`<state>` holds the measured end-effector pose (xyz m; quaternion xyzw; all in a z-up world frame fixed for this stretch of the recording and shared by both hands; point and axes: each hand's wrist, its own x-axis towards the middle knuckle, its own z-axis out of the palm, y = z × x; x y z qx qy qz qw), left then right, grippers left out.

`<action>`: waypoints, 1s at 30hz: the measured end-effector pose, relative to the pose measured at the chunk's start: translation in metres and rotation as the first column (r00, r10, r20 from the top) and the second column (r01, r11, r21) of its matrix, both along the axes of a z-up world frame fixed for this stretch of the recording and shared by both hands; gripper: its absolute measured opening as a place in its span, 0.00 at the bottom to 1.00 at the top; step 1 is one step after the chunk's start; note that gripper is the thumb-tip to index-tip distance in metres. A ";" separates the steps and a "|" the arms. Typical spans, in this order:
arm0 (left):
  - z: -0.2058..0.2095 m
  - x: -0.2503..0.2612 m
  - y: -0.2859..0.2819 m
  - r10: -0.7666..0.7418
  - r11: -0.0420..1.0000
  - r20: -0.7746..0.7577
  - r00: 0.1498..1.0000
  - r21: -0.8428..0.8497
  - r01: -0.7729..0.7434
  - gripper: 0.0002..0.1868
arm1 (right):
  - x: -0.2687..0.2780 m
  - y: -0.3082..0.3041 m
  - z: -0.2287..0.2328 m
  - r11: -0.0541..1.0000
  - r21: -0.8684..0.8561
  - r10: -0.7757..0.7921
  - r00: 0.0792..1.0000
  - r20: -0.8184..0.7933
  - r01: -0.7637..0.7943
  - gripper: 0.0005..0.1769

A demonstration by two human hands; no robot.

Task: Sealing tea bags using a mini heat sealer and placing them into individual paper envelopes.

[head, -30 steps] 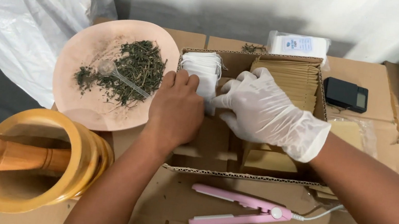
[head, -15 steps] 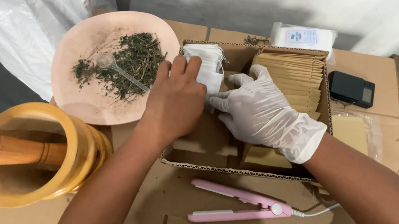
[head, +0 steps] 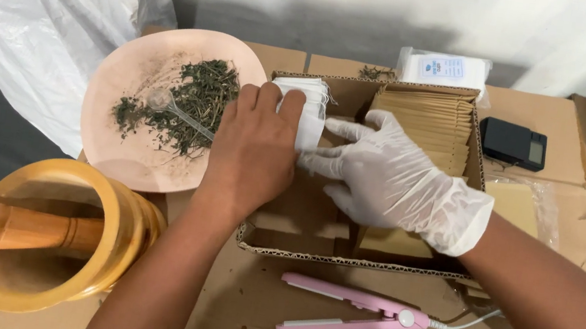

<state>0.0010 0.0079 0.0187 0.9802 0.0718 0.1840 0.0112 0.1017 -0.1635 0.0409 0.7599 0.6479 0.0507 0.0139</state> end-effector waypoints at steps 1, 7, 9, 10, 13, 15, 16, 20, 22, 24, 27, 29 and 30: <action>0.001 -0.001 0.001 0.003 1.000 0.004 1.000 0.002 -0.003 0.30 | -0.002 0.001 -0.002 1.000 0.002 0.003 1.000 0.004 -0.003 0.23; 0.005 -0.006 0.002 -0.067 0.993 0.053 0.996 0.101 0.061 0.13 | -0.015 0.004 -0.007 1.000 -0.024 -0.017 0.999 -0.048 0.016 0.24; 0.009 -0.010 0.001 -0.067 0.994 0.023 0.998 0.094 0.064 0.09 | -0.019 0.005 -0.008 0.998 -0.056 -0.014 0.998 -0.068 0.010 0.24; 0.007 -0.010 0.001 -0.070 0.993 0.024 0.997 0.095 0.067 0.09 | -0.019 0.004 -0.006 0.998 -0.055 -0.017 0.998 -0.068 0.013 0.24; 0.006 -0.011 0.000 -0.062 0.997 -0.018 0.998 0.041 0.063 0.09 | -0.021 0.002 -0.001 0.998 -0.048 -0.047 0.997 -0.055 0.044 0.25; 0.010 -0.011 -0.001 -0.063 0.998 -0.045 0.997 -0.007 0.063 0.10 | -0.020 -0.003 0.001 0.996 -0.055 -0.077 0.994 -0.081 0.073 0.25; 0.013 -0.012 -0.001 -0.065 0.998 -0.041 0.997 -0.004 0.065 0.10 | -0.021 -0.003 0.003 0.996 -0.052 -0.078 0.994 -0.077 0.075 0.25; 0.012 -0.012 -0.001 -0.080 0.996 -0.100 0.992 -0.051 0.075 0.11 | -0.024 -0.011 0.005 0.998 0.047 -0.034 0.994 -0.101 0.039 0.22; 0.010 -0.009 0.004 -0.076 0.996 -0.101 0.992 -0.055 0.071 0.11 | -0.021 -0.010 0.007 0.996 0.090 -0.009 0.995 -0.096 0.018 0.21; 0.007 -0.007 0.007 -0.079 0.996 -0.100 0.992 -0.039 0.076 0.18 | -0.018 -0.010 0.006 0.990 0.136 -0.027 0.989 -0.145 0.047 0.20; 0.004 -0.004 0.010 -0.085 0.996 -0.109 0.990 -0.016 0.084 0.28 | -0.015 -0.011 0.005 0.988 0.144 -0.025 0.985 -0.172 0.050 0.20; 0.000 -0.002 0.012 -0.086 0.996 -0.112 0.990 -0.020 0.084 0.28 | -0.017 -0.009 0.009 0.987 0.153 -0.018 0.984 -0.176 0.046 0.18; -0.003 0.000 0.011 -0.086 0.996 -0.114 0.990 -0.018 0.084 0.28 | -0.018 -0.009 0.012 0.985 0.168 -0.010 0.984 -0.179 0.041 0.17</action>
